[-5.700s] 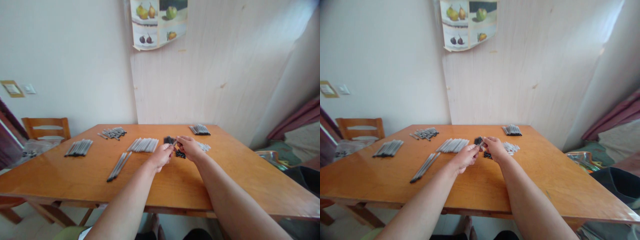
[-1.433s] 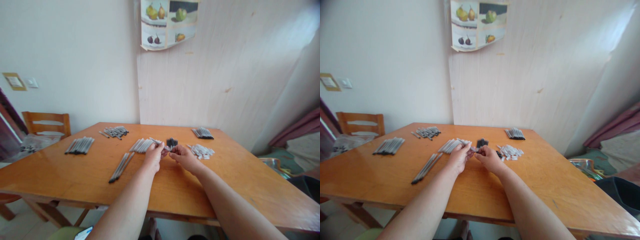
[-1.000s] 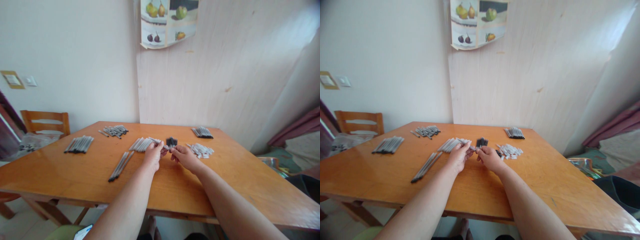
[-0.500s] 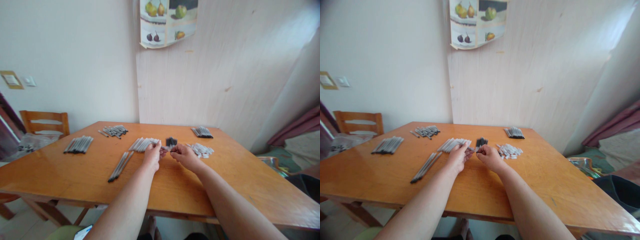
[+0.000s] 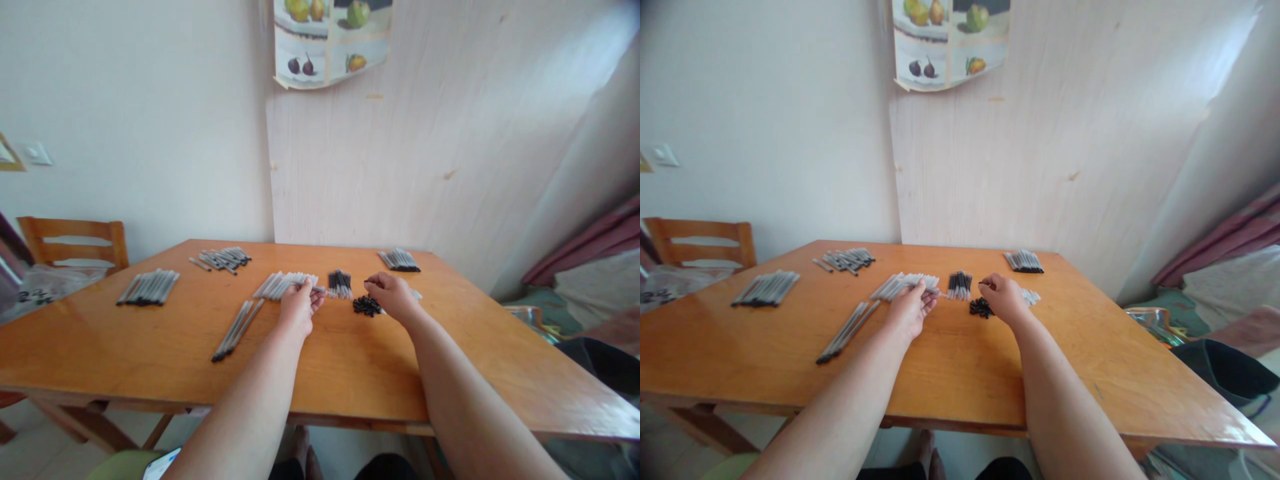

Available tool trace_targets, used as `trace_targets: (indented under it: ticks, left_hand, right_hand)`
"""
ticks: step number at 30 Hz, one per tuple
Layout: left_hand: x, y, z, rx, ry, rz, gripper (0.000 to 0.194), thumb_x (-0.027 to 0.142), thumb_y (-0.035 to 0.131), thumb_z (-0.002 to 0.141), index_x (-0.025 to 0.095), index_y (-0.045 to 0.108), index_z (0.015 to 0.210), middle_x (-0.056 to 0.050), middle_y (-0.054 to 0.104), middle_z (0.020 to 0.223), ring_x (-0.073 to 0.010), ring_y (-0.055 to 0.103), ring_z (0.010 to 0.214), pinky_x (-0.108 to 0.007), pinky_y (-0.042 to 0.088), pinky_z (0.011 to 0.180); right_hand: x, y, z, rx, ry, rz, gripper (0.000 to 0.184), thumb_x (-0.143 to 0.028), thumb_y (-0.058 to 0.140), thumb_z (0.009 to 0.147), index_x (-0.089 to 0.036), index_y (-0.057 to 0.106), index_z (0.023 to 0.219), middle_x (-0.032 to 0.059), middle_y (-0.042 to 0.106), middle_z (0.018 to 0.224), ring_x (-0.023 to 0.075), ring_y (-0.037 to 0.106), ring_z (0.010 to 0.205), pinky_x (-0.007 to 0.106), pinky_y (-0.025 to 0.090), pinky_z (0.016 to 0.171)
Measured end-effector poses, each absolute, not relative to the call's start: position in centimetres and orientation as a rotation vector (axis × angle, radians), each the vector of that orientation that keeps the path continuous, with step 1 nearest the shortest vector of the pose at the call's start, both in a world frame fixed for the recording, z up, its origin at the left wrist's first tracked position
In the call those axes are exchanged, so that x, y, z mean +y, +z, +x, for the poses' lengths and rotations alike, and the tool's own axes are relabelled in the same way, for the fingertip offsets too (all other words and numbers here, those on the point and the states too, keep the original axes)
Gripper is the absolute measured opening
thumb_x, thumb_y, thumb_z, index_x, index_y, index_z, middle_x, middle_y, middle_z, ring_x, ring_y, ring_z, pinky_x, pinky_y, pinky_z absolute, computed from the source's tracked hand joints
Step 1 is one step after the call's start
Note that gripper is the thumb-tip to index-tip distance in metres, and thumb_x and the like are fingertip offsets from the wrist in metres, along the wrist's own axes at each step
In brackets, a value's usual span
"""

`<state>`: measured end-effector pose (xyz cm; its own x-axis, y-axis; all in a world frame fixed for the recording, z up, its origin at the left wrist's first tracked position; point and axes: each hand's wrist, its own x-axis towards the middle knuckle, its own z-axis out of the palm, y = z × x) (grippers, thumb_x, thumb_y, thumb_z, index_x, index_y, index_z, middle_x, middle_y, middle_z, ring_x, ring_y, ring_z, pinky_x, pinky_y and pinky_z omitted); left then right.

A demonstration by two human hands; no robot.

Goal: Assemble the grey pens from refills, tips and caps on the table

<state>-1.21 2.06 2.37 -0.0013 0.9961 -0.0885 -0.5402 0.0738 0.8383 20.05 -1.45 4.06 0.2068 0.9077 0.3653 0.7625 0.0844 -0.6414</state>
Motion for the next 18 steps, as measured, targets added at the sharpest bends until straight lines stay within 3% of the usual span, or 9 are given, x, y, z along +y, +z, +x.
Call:
trace_targets:
  ticks: [3, 10, 18]
  left_hand:
    - [1.9, 2.6, -1.1, 0.841, 1.379, 0.72, 0.02, 0.033, 0.063, 0.081, 0.016, 0.053, 0.082, -0.004, 0.067, 0.068, -0.0125, 0.065, 0.06, -0.023, 0.048, 0.058]
    - [1.5, 3.2, -1.0, 0.864, 1.368, 0.744, 0.025, 0.037, 0.066, 0.078, 0.016, 0.054, 0.082, -0.004, 0.066, 0.066, -0.0122, 0.064, 0.056, -0.023, 0.048, 0.056]
    - [1.7, 2.9, -0.9, 0.873, 1.369, 0.759, 0.029, 0.041, 0.067, 0.077, 0.016, 0.053, 0.082, -0.005, 0.066, 0.067, -0.0128, 0.064, 0.058, -0.024, 0.048, 0.057]
  right_hand:
    - [-0.6, 3.7, 22.2, -1.518, 0.112, -1.894, 0.025, -0.039, 0.055, 0.077, -0.019, 0.069, 0.081, 0.0051, 0.065, 0.069, 0.0154, 0.054, 0.061, 0.026, 0.033, 0.055]
    - [-0.7, 3.4, 22.6, -1.693, 0.172, -2.179, 0.023, -0.036, 0.059, 0.073, -0.022, 0.072, 0.085, 0.0056, 0.069, 0.077, 0.0177, 0.059, 0.073, 0.026, 0.035, 0.062]
    - [-1.0, 3.9, 21.6, -1.665, 0.167, -2.118, 0.024, -0.037, 0.055, 0.076, -0.02, 0.071, 0.082, 0.0057, 0.069, 0.079, 0.0171, 0.059, 0.072, 0.024, 0.035, 0.06]
